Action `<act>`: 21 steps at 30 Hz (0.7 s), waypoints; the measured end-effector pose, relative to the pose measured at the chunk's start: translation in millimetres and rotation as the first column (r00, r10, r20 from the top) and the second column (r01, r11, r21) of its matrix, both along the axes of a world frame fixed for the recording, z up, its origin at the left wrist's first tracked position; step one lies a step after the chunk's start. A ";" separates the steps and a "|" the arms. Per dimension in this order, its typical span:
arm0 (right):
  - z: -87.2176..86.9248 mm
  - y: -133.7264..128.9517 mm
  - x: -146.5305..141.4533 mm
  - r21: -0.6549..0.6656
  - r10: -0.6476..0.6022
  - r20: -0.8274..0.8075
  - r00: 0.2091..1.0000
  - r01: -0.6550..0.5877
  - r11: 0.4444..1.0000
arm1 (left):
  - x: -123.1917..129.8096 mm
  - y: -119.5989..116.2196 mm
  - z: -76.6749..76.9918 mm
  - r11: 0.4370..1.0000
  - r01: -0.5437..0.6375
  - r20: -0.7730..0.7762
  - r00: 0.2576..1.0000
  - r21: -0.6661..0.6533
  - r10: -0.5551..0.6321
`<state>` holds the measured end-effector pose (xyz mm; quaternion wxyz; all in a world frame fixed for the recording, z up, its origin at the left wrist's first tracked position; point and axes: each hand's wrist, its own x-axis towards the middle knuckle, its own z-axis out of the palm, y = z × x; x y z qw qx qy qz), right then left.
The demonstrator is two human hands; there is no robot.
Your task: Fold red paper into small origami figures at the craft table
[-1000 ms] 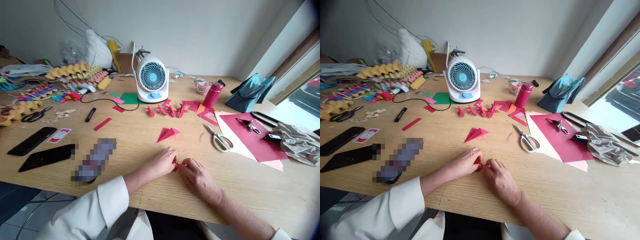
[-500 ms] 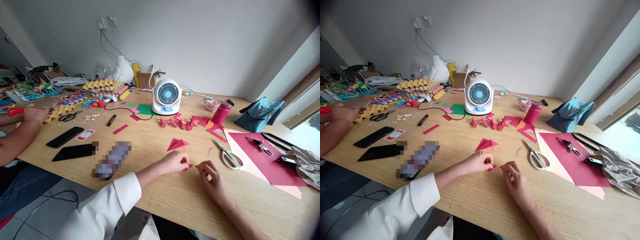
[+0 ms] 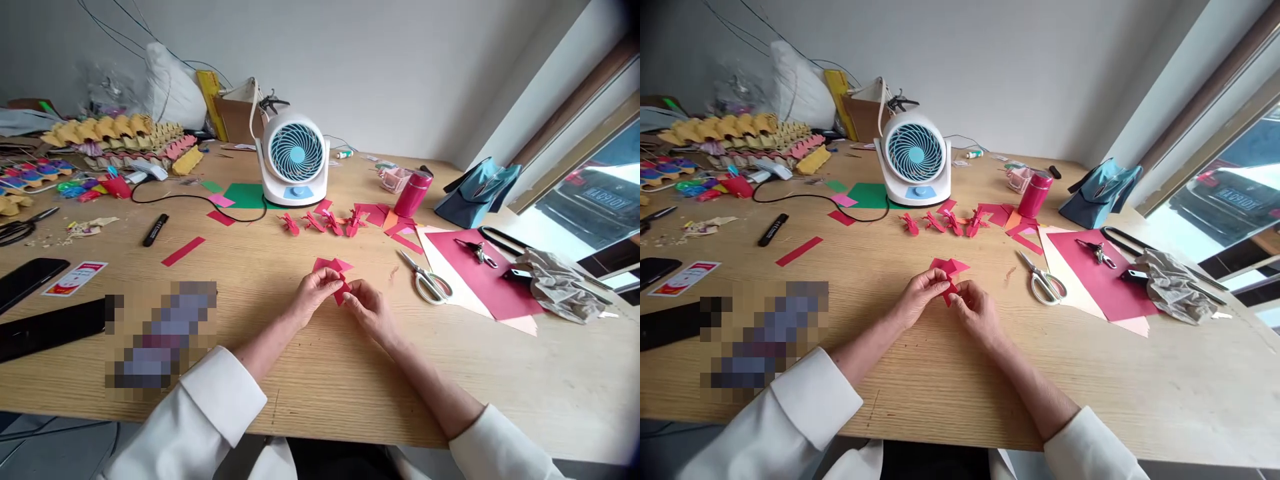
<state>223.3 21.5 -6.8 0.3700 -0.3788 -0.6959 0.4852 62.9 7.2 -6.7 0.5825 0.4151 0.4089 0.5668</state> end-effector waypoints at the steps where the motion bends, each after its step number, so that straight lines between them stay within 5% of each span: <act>1: -2.1 -2.0 -0.3 -0.009 -0.006 -0.007 1.000 0.006 1.000 | 1.4 -0.8 1.2 1.000 0.002 -0.007 1.000 0.012 -0.002; 11: -0.1 -7.3 1.9 0.022 -0.067 -0.008 0.998 0.068 0.997 | 7.0 -5.7 2.2 0.997 0.076 -0.019 0.997 -0.002 -0.076; 17: 4.2 -11.7 2.9 0.139 -0.119 0.135 0.984 0.100 0.985 | 1.6 -2.5 -1.6 0.988 0.062 -0.379 0.926 0.140 -0.004; 21: 1.4 -10.9 2.4 0.119 -0.095 0.127 0.987 0.080 0.990 | 3.1 -3.0 -5.2 0.983 0.042 -0.472 0.880 0.180 0.049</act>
